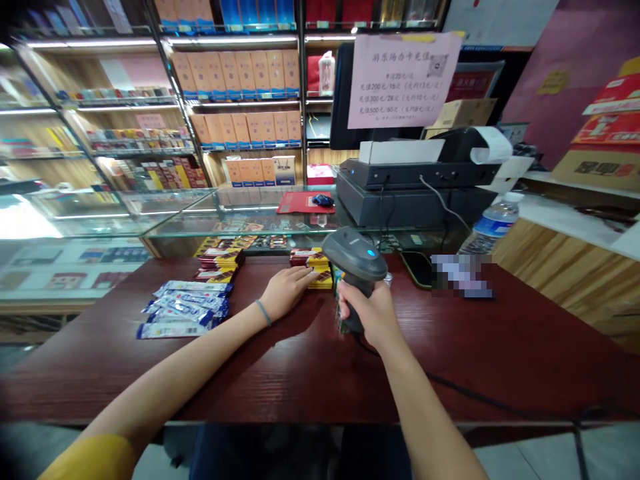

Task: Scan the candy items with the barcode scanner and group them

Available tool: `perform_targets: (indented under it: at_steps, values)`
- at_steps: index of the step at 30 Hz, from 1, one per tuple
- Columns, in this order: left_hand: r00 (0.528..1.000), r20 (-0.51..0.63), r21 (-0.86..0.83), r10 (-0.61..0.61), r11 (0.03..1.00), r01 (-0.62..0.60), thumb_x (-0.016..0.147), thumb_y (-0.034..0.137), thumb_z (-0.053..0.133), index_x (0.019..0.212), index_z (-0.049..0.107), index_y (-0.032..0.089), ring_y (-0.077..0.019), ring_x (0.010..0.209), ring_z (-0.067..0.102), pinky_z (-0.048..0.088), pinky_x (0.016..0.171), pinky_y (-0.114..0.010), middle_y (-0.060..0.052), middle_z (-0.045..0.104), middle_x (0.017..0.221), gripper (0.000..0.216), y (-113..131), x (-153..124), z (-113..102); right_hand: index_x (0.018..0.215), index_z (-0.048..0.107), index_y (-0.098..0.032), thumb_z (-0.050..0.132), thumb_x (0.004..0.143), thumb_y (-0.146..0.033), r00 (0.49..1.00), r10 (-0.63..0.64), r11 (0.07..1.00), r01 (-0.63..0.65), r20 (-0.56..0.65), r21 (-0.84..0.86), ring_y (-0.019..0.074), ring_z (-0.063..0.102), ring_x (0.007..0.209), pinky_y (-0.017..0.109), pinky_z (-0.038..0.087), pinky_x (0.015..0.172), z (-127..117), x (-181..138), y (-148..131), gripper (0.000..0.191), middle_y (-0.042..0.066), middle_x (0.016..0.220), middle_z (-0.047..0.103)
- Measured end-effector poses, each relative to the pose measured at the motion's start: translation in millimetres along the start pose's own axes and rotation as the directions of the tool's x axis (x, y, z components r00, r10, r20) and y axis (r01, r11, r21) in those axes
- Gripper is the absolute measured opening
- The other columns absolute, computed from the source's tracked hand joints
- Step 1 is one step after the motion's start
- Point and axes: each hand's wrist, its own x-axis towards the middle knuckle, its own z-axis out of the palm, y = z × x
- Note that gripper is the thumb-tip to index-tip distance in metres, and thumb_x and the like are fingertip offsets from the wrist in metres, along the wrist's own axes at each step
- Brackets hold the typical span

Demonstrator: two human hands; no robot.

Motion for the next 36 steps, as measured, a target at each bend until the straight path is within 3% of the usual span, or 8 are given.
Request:
perform_targets:
  at_steps: [4, 8, 12, 16, 20, 24, 30, 36]
  values:
    - [0.998, -0.007, 0.263, 0.066, 0.963, -0.062, 0.089, 0.02, 0.064, 0.113, 0.076, 0.029, -0.0287, 0.115, 0.064, 0.041, 0.112, -0.041, -0.011, 0.073, 0.113, 0.029, 3, -6, -55, 0.07, 0.063, -0.019, 0.081, 0.077, -0.034, 0.999, 0.042, 0.999, -0.043, 0.029, 0.007, 0.0105, 0.051, 0.044, 0.025, 0.042, 0.046, 0, -1, 2, 0.025, -0.003, 0.056, 0.059]
    - [0.988, -0.152, 0.522, 0.01, 0.85, 0.072, 0.094, 0.026, 0.059, 0.111, 0.073, 0.027, -0.0282, 0.114, 0.062, 0.043, 0.109, -0.041, -0.011, 0.07, 0.112, 0.023, -21, -20, -134, 0.07, 0.063, -0.019, 0.082, 0.077, -0.039, 0.998, 0.047, 0.998, -0.046, 0.031, -0.037, 0.0111, 0.05, 0.044, 0.025, 0.042, 0.045, 2, -3, 4, 0.028, -0.003, 0.054, 0.057]
    - [0.972, -0.191, 0.579, -0.139, 0.783, 0.226, 0.086, 0.022, 0.064, 0.108, 0.072, 0.024, -0.0289, 0.113, 0.063, 0.044, 0.108, -0.04, -0.011, 0.07, 0.113, 0.024, -56, -32, -209, 0.071, 0.065, -0.02, 0.085, 0.073, -0.041, 0.998, 0.067, 0.996, -0.066, 0.009, -0.058, 0.0124, 0.05, 0.045, 0.027, 0.042, 0.045, 3, -4, 5, 0.029, -0.002, 0.055, 0.057]
    - [0.964, -0.063, 0.577, -0.26, 0.779, 0.247, 0.077, 0.024, 0.072, 0.122, 0.07, 0.022, -0.0311, 0.12, 0.062, 0.042, 0.111, -0.04, -0.013, 0.07, 0.125, 0.046, -81, -32, -254, 0.068, 0.066, -0.02, 0.085, 0.074, -0.04, 0.997, 0.072, 0.994, -0.071, 0.014, -0.081, 0.0139, 0.051, 0.045, 0.028, 0.042, 0.046, 4, -3, 5, 0.029, 0.001, 0.055, 0.058]
    - [0.95, -0.004, 0.465, -0.313, 0.84, 0.279, 0.069, 0.03, 0.079, 0.125, 0.071, 0.022, -0.032, 0.129, 0.059, 0.041, 0.112, -0.039, -0.014, 0.067, 0.137, 0.057, -101, -26, -263, 0.067, 0.067, -0.021, 0.084, 0.076, -0.039, 0.999, 0.053, 0.995, -0.053, 0.002, -0.084, 0.0134, 0.051, 0.045, 0.027, 0.042, 0.047, 3, -3, 7, 0.027, 0.001, 0.053, 0.058]
    - [0.94, -0.035, 0.367, -0.338, 0.871, 0.327, 0.061, 0.029, 0.086, 0.11, 0.077, 0.026, -0.033, 0.131, 0.059, 0.039, 0.114, -0.038, -0.011, 0.072, 0.13, 0.051, -116, -22, -258, 0.07, 0.068, -0.021, 0.085, 0.076, -0.04, 0.997, 0.067, 0.994, -0.064, 0.026, -0.09, 0.0148, 0.052, 0.045, 0.029, 0.042, 0.047, 1, -1, 9, 0.026, 0.003, 0.056, 0.06]
    - [0.937, 0.03, 0.527, -0.348, 0.802, 0.281, 0.072, 0.032, 0.077, 0.111, 0.077, 0.03, -0.0311, 0.127, 0.062, 0.04, 0.111, -0.034, -0.006, 0.072, 0.13, 0.039, -116, -26, -258, 0.074, 0.069, -0.023, 0.086, 0.075, -0.04, 0.997, 0.071, 0.993, -0.068, 0.031, -0.096, 0.0147, 0.053, 0.046, 0.029, 0.043, 0.047, -2, 1, 12, 0.024, 0.002, 0.058, 0.061]
    - [0.918, 0.082, 0.574, -0.387, 0.771, 0.274, 0.066, 0.037, 0.084, 0.106, 0.073, 0.023, -0.0285, 0.107, 0.066, 0.046, 0.099, -0.032, -0.01, 0.074, 0.109, 0.044, -102, -25, -265, 0.071, 0.068, -0.021, 0.084, 0.078, -0.04, 0.998, 0.059, 0.992, -0.054, 0.039, -0.11, 0.0138, 0.053, 0.045, 0.028, 0.042, 0.047, -2, 0, 13, 0.026, 0.001, 0.056, 0.06]
